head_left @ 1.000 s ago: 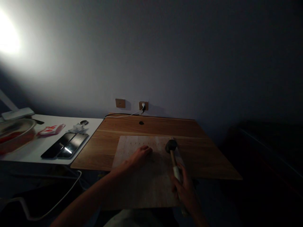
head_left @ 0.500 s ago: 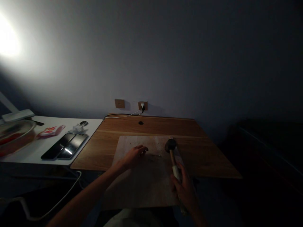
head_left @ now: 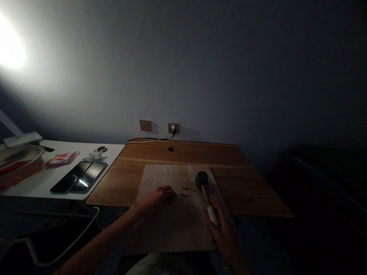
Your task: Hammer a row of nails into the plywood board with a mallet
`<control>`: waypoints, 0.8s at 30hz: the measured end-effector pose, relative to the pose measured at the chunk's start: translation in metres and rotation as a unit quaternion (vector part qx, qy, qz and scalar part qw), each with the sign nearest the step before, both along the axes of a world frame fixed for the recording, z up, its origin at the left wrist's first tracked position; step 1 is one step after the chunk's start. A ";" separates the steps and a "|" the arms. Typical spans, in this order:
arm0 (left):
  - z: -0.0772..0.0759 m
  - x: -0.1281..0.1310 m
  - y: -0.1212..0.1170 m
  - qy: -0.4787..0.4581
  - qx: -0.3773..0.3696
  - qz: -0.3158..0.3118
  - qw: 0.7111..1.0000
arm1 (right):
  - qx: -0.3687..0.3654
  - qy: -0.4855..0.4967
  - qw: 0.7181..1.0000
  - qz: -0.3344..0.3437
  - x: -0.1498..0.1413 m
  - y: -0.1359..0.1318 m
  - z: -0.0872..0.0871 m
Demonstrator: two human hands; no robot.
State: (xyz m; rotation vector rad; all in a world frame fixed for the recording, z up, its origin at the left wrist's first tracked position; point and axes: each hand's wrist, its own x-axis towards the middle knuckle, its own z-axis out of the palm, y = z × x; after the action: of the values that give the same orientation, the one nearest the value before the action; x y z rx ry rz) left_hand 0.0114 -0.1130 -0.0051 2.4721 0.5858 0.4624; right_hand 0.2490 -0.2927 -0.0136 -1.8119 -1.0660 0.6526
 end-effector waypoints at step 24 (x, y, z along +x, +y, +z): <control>-0.012 0.078 0.022 -0.129 -0.047 0.035 0.990 | 0.002 0.007 1.000 0.009 -0.001 -0.006 -0.007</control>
State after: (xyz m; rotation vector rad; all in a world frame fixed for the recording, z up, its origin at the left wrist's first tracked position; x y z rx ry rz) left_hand 0.0891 -0.0910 -0.0171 2.2609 0.5750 0.7506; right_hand 0.2481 -0.2991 -0.0205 -1.7934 -1.0745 0.6716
